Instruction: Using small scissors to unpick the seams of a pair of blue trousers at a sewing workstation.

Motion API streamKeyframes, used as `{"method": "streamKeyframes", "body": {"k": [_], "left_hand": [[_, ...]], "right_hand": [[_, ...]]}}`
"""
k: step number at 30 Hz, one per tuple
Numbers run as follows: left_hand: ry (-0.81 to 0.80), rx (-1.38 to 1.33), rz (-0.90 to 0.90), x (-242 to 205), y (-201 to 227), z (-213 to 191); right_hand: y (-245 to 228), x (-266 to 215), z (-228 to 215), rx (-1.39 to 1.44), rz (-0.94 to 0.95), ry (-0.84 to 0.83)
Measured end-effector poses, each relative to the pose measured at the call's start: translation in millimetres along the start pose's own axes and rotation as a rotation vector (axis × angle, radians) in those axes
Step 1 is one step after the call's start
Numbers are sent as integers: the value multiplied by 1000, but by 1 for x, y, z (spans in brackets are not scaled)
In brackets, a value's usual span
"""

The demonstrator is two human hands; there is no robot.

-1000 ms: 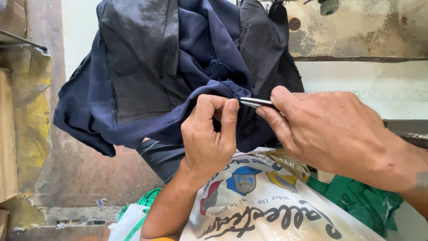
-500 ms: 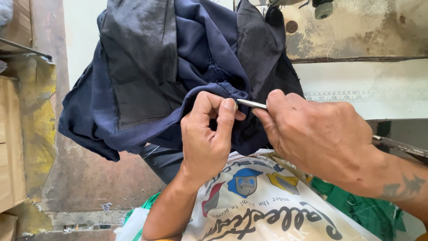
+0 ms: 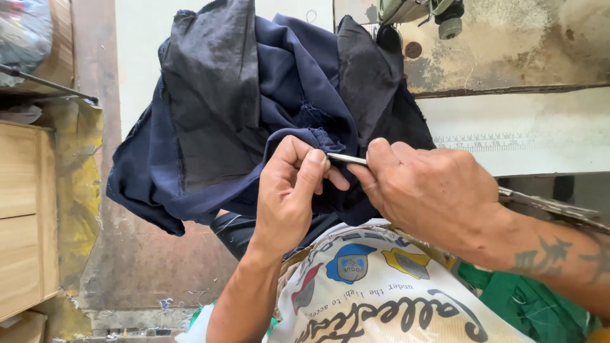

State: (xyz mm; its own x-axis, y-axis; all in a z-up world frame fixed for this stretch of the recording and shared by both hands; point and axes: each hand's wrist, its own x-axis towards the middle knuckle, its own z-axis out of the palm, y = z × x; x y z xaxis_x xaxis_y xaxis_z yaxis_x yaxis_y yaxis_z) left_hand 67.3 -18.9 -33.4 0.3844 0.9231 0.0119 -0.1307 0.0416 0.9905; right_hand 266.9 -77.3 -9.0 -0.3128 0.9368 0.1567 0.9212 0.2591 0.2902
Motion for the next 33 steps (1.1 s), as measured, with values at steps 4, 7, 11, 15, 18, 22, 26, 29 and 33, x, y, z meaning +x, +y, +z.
{"method": "streamKeyframes", "body": {"k": [4, 7, 11, 15, 18, 22, 26, 29, 33], "left_hand": [[-61, -92, 5, 4, -11, -11], [-146, -190, -27, 5, -8, -18], [-231, -261, -41, 4, 0, -26], [-212, -138, -17, 6, -1, -29], [-202, -39, 25, 4, 6, -22], [-147, 69, 54, 2, 6, -24], [-116, 96, 110, 0, 11, -44], [9, 285, 221, -3, 24, -39], [148, 627, 434, -23, 38, -17]], "right_hand": [[-3, 3, 7, 102, 14, -19], [0, 9, 11, 192, 74, -30], [17, 11, 8, 431, 133, -213], [28, 13, -13, 815, 132, 20], [19, 34, -27, 1070, 314, -168], [6, 45, -15, 1330, 245, -132], [12, 50, 7, 1633, 337, -142], [17, 52, 9, 1782, 363, -223], [7, 52, 11, 1899, 282, -234]]}}
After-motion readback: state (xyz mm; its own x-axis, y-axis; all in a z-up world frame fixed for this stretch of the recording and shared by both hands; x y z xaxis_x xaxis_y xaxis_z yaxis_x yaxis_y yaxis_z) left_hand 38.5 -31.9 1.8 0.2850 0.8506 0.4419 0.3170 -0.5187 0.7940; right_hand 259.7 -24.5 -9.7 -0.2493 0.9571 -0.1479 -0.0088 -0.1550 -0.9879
